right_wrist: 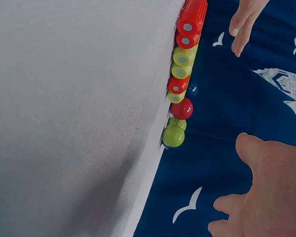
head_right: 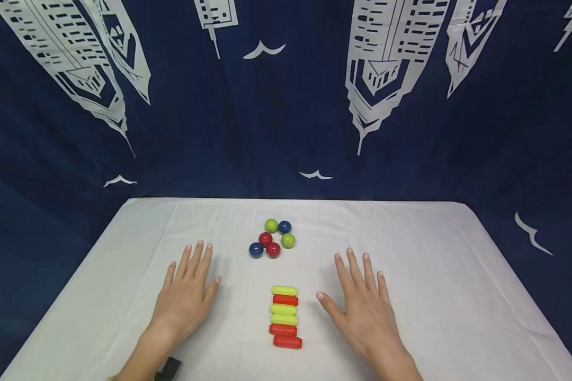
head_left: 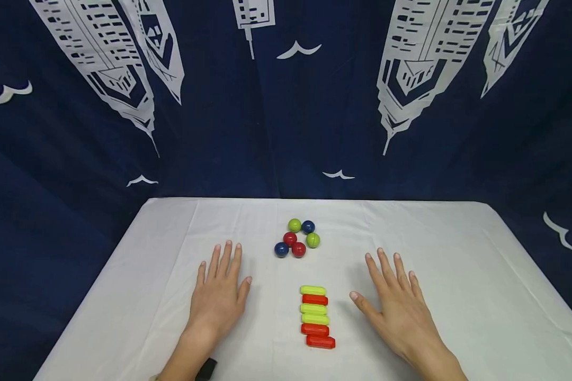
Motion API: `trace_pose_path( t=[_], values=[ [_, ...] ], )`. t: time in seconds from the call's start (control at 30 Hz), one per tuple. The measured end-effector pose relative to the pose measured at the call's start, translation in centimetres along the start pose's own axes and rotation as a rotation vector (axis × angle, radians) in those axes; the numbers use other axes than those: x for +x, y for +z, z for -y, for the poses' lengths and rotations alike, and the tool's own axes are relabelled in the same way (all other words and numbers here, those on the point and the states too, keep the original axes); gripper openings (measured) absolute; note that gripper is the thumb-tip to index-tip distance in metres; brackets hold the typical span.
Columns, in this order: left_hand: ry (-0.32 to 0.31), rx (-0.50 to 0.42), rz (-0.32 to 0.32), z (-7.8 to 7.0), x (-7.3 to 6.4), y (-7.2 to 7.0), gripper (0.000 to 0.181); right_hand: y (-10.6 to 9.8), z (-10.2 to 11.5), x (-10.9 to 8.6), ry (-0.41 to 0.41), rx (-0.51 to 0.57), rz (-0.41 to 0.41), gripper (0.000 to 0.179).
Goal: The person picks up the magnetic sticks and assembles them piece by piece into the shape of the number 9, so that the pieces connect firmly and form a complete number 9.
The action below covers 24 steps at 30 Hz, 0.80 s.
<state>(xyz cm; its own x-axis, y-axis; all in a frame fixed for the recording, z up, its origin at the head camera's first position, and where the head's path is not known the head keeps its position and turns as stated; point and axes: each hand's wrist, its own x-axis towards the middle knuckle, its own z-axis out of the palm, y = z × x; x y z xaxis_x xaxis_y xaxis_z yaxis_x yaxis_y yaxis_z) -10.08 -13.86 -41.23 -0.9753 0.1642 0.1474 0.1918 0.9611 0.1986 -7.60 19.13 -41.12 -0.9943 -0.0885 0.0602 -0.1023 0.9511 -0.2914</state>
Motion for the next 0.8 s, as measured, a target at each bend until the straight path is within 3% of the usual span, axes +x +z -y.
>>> trace_pose_path(
  t=[0.4, 0.8],
  values=[
    [0.009, -0.008, -0.04, -0.4, -0.2, 0.2, 0.065, -0.2, 0.1, 0.0, -0.014, 0.001, 0.014, 0.089],
    [0.053, 0.066, -0.005, -2.0, -0.6, 1.1, 0.064, 0.3, 0.0, -0.3, -0.025, -0.018, 0.015, 0.088]
  ],
)
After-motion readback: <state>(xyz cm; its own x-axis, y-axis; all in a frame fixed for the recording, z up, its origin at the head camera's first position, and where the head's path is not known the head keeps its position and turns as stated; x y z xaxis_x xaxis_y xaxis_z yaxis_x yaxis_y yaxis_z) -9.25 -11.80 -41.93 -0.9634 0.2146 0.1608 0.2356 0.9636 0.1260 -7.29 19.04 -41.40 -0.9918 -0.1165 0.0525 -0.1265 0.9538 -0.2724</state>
